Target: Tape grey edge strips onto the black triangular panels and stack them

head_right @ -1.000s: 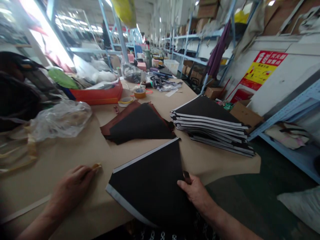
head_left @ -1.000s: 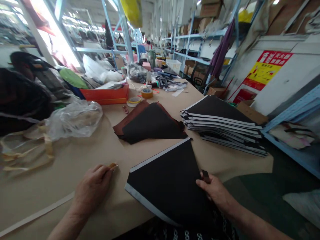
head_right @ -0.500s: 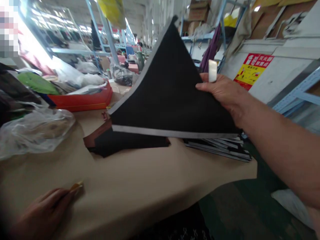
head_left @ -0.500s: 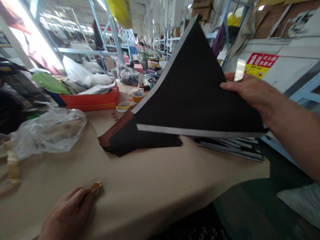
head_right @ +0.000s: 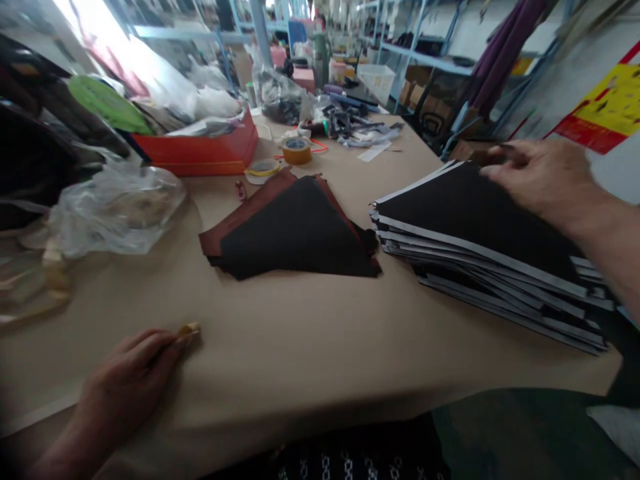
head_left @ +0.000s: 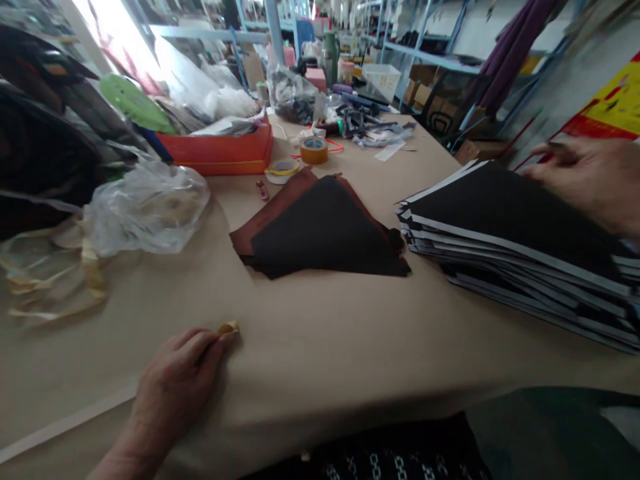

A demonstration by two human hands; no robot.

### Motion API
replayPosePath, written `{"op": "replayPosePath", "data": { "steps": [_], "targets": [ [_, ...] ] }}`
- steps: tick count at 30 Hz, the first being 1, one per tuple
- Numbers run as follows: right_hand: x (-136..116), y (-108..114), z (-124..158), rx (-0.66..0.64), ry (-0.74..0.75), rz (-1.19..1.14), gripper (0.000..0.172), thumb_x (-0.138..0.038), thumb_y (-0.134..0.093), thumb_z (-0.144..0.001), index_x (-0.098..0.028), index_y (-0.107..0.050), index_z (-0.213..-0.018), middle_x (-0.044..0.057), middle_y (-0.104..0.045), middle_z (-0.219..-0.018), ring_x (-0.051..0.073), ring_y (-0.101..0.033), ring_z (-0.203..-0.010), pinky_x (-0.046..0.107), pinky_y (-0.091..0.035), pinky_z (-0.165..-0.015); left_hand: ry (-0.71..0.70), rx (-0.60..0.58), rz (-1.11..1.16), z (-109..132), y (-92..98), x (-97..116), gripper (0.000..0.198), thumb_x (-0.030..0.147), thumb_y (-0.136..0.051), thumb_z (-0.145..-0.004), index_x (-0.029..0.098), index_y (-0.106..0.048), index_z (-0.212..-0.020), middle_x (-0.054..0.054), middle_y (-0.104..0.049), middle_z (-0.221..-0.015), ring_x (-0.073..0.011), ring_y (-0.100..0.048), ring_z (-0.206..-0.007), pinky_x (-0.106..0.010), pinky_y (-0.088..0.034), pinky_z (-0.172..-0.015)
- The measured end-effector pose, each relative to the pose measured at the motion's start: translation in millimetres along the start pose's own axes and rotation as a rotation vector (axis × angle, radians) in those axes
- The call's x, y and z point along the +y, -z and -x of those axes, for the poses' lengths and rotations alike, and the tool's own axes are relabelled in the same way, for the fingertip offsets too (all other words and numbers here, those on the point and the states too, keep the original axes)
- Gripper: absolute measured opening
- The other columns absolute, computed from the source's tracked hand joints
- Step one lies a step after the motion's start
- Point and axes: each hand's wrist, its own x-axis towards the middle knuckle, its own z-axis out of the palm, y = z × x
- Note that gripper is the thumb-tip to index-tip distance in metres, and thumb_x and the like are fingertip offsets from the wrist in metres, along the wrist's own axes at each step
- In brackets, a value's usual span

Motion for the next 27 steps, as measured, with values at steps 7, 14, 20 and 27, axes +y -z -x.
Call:
{"op": "replayPosePath", "data": {
  "steps": [7,14,20,27],
  "targets": [
    [-117,-204,50,-0.603,0.417,0.682,0.032,-0.034,-0.062,-0.083,-0.022,-0.063,-0.113,0.007,-0.064,-0.105,0.019,-0.064,-0.080,0.026,-0.043,-0.064,-0.001,0.022,0.019,3,-0.5,-1,0.021,0.036,-0.050,-0.089,0.020,-0.059,-0.079,-0.004,-0.062,-0.080,-0.0204,-0.058,-0.078,-0.033,-0.046,-0.074],
    [-143,-269,46,-0.684,0.461,0.854,0.021,-0.022,-0.053,-0.086,-0.011,-0.060,-0.102,0.018,-0.061,-0.101,0.027,-0.066,-0.084,0.031,-0.047,-0.064,0.032,0.017,0.070,3,4.2,6,0.022,0.031,-0.048,-0.091,0.018,-0.058,-0.077,-0.005,-0.060,-0.077,-0.0194,-0.056,-0.077,-0.031,-0.044,-0.072],
    [-145,-280,40,-0.700,0.486,0.904,0.026,-0.002,-0.040,-0.084,-0.009,-0.062,-0.097,0.019,-0.063,-0.095,0.026,-0.066,-0.087,0.032,-0.048,-0.066,0.013,0.038,0.088,3,1.3,4,0.023,0.032,-0.047,-0.091,0.018,-0.058,-0.076,-0.004,-0.059,-0.076,-0.0192,-0.055,-0.077,-0.032,-0.044,-0.071],
    [-163,-280,40,-0.649,0.495,0.882,0.027,-0.034,-0.049,-0.089,-0.015,-0.060,-0.106,0.015,-0.063,-0.104,0.026,-0.066,-0.089,0.030,-0.047,-0.067,-0.008,0.051,0.046,4,0.2,7,0.025,0.031,-0.048,-0.092,0.018,-0.057,-0.072,-0.004,-0.057,-0.073,-0.0187,-0.054,-0.074,-0.031,-0.043,-0.069]
  ]
}}
